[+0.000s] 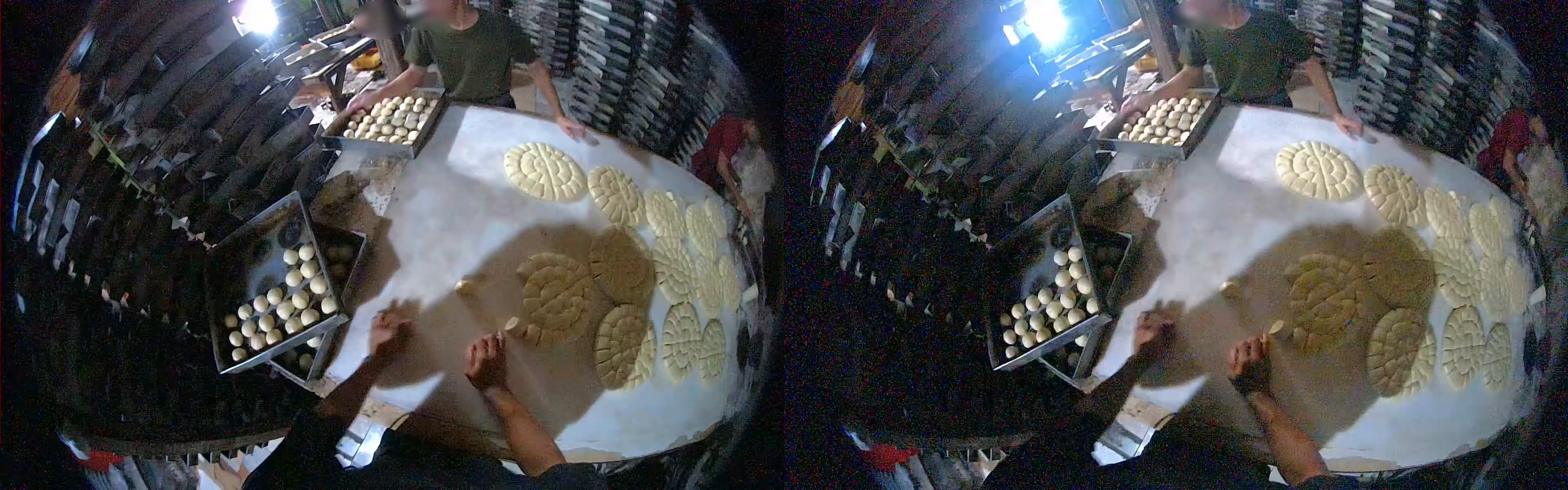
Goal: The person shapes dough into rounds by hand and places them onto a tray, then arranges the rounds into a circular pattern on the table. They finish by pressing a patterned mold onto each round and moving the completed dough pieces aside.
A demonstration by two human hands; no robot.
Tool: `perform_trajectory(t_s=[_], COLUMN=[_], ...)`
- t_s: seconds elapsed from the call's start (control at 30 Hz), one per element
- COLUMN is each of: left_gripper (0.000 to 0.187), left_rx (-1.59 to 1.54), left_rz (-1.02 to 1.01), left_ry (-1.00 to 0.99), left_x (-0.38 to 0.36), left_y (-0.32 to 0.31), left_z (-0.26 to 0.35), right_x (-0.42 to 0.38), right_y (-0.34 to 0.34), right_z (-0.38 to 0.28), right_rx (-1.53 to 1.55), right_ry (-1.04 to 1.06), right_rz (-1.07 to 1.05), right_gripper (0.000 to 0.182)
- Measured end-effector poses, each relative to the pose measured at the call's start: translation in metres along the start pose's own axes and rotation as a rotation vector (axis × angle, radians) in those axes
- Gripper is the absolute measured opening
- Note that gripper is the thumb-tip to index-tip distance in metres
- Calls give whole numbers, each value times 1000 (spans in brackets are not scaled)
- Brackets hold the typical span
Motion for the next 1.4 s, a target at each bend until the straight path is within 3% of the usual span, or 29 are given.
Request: perform_trajectory(t_s=[0.07, 0.1, 0.17, 0.2, 0.27, 0.33, 0.37, 0.4, 0.43, 0.53, 0.63, 0.7, 0.73, 0.83, 0.87, 0.93, 1.0, 1.07, 1.1, 1.13, 1.2, 1.23, 1.3, 1.37, 1.4], left_gripper=[35, 37, 38, 39, 34, 30, 29, 28, 29, 33, 40, 43, 45, 45, 43, 44, 41, 47, 52, 54, 58, 60, 64, 65, 62], left_rx=[204, 1000, 1191, 1286, 1692, 879, 400, -99, 200, 1121, 1353, 1167, 1067, 784, 790, 878, 1015, 1152, 1084, 1066, 1016, 992, 946, 674, 520], left_rz=[92, 309, 141, 49, 66, 67, 56, 73, 148, 354, 56, -53, -121, -294, -197, 7, 236, 261, 242, 170, 22, 107, 268, 470, 528], left_ry=[-173, -217, -492, -637, -466, -82, 29, 78, -65, -426, -581, -578, -574, -184, -355, -339, -254, -340, 3, 69, 209, 135, -9, -110, -66], left_x=[3, -11, -58, -75, -77, -56, -28, -1, 8, 6, -15, -76, -114, -143, -146, -126, -100, -50, -36, -27, -18, -26, -60, -111, -141], left_y=[-38, -57, -70, -66, -29, 30, 43, 57, 36, -37, -63, -16, 7, 89, 125, 190, 266, 345, 365, 376, 392, 400, 415, 437, 444], left_z=[10, 22, 17, 13, 3, -16, -21, -26, -13, -6, -106, -70, -43, 50, 82, 165, 231, 220, 222, 218, 197, 199, 203, 210, 204], right_x=[32, 18, -34, -47, -61, -43, -23, -5, 11, 51, 37, -5, -27, -35, -37, 42, 152, 251, 293, 324, 384, 400, 394, 374, 354], right_y=[16, -1, -47, -40, -11, 14, 22, 13, 1, -1, -13, -20, -19, 26, 29, 42, 43, 36, 25, 3, -24, -63, -119, -64, -38], right_z=[-43, -47, -53, -51, -15, 8, 21, 24, 23, -16, -72, -72, -62, -15, -6, -49, -146, -228, -266, -291, -333, -336, -332, -347, -347], right_rx=[-11, -36, -95, 153, 145, 129, 110, 16, -78, -83, 78, -67, -52, 238, 305, 223, 631, 668, 870, 864, 571, 622, 406, 407, 398], right_ry=[39, 116, 272, 251, 296, 132, -50, -60, -62, -343, -148, 78, 40, -521, -725, -715, -483, -246, -190, 152, 545, 463, 499, 443, 411], right_rz=[75, 50, -1, 22, -102, -82, 2, 76, 146, 309, 303, 157, 74, -270, -399, -448, -52, -20, 56, 209, 223, 27, -2, 233, 350], right_gripper=[22, 22, 23, 23, 21, 19, 18, 17, 17, 15, 13, 11, 12, 22, 25, 31, 30, 30, 36, 37, 31, 32, 27, 29, 30])
Point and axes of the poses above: each hand's wrist, its own x-axis towards the middle knuckle, its own y-axis out of the back of the hand, z = x × y, the point moved 4 cm from there along x, towards the middle knuckle, and after that the axes turned 15 degrees about y, right-handed, at the moved point
